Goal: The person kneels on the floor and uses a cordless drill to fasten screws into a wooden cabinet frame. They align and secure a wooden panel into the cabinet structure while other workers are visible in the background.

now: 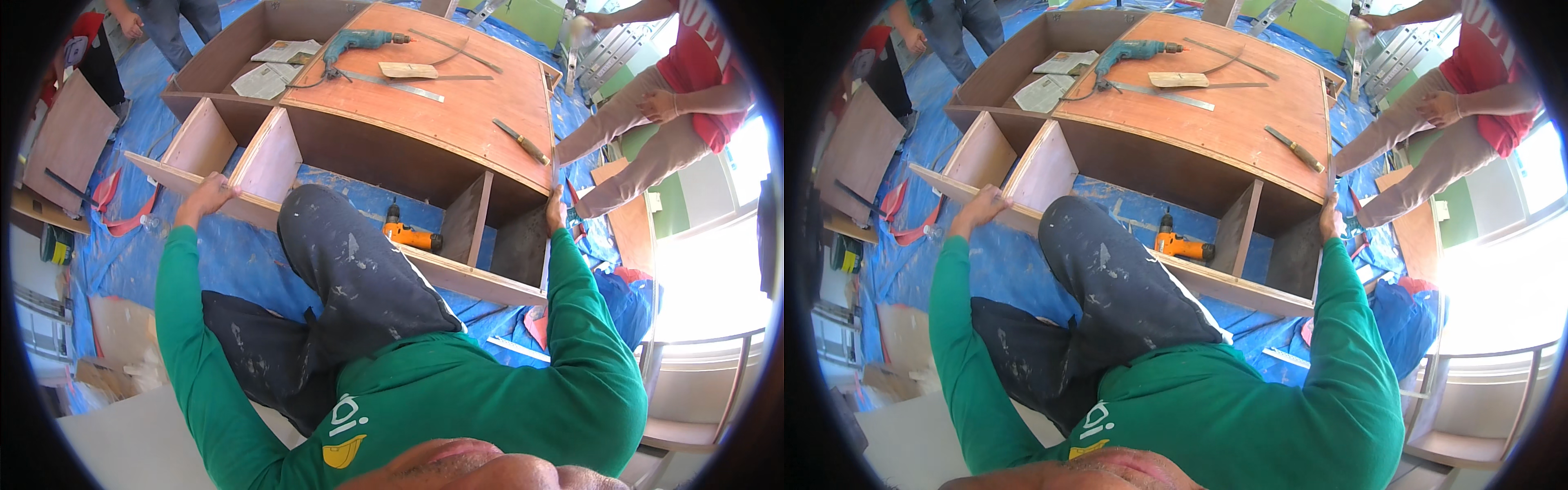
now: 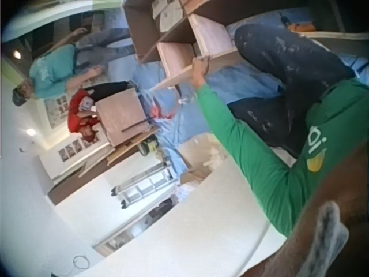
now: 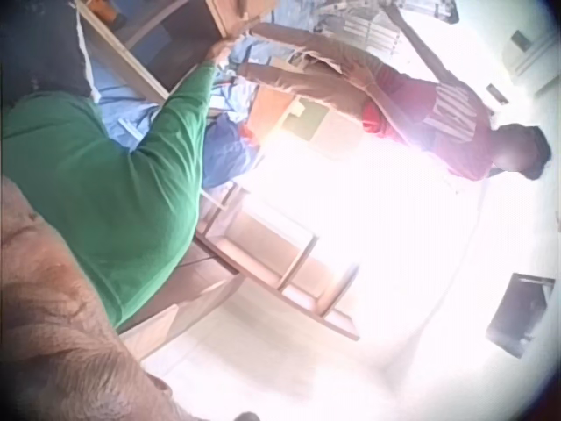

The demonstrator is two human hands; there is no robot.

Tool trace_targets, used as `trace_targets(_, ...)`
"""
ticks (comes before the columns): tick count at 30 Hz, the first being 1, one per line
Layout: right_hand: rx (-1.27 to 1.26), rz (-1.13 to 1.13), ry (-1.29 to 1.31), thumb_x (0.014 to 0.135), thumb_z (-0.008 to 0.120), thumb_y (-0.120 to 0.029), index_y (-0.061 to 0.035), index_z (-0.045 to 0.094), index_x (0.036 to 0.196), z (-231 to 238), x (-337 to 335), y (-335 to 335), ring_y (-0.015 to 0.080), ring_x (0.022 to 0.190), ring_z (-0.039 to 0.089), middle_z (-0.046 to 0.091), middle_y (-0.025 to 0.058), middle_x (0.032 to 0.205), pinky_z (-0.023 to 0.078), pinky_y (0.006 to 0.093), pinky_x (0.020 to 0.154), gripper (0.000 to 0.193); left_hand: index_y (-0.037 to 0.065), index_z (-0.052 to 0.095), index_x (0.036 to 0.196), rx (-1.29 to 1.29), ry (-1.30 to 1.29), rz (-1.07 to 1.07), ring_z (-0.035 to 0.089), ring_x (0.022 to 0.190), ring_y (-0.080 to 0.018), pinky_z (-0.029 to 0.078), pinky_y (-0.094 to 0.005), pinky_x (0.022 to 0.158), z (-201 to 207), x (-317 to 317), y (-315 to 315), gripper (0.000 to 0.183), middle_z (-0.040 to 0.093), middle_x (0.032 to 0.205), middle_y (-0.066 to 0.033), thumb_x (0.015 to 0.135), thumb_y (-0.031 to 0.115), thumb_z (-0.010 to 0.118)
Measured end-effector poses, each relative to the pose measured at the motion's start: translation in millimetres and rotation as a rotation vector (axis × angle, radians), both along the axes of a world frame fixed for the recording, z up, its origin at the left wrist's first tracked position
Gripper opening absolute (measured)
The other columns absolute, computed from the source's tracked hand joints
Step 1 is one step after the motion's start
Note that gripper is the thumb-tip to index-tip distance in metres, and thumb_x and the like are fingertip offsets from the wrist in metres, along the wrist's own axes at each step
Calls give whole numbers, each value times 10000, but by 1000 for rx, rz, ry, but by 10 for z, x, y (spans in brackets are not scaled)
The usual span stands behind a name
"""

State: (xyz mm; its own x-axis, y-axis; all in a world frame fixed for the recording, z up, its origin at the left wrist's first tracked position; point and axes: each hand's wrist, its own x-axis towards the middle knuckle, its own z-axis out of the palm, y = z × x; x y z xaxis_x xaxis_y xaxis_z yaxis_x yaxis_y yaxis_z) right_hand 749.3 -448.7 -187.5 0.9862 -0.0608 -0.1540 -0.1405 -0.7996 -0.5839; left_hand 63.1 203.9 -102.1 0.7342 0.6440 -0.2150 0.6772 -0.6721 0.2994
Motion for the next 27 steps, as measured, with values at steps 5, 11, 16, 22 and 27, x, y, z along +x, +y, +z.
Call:
trace_targets(5, -52, -8, -12, 956, 98, -886, 121, 594, 1425, -1, 26, -25, 516, 1429, 496, 566, 379, 1461, 329, 533, 1215, 1217, -87, 707, 1169, -52, 56, 89, 631, 1214, -429, 493, -479, 1048, 153, 162, -119, 935, 649, 1275, -267, 916, 805, 585)
trace_targets(11, -85, -14, -39, 968, 43, -863, 124, 613, 1403, -104, 85, 11, 521, 1418, 505, 574, 383, 1448, 316, 549, 1219, 1220, -69, 739, 1159, 105, 269, 130, 644, 1244, -413, 513, -485, 1038, 299, 416, -207, 987, 666, 1320, -260, 821, 854, 649)
trace_targets(16, -140, -11, -41, 985, 14, -835, 135, 635, 1367, -46, 103, -102, 529, 1386, 533, 606, 388, 1400, 334, 545, 1204, 1213, -52, 703, 1245, 168, 326, 137, 637, 1293, -406, 506, -482, 1070, 289, 635, -288, 978, 667, 1379, -258, 803, 821, 687)
trace_targets(22, -36, -19, -37, 985, 149, -853, 184, 563, 1398, 64, -21, 11, 500, 1401, 525, 569, 408, 1425, 368, 505, 1175, 1190, -51, 629, 1361, 126, 283, 195, 645, 1279, -426, 492, -485, 1095, 41, 478, -38, 947, 686, 1357, -258, 846, 741, 682)
trace_targets(27, -19, -39, -9, 988, 198, -852, 210, 530, 1408, 178, -143, 92, 496, 1410, 516, 555, 420, 1432, 377, 488, 1167, 1190, -35, 690, 1309, -2, 308, 129, 640, 1285, -432, 488, -480, 1100, 6, 480, 44, 829, 681, 1356, -281, 889, 677, 632)
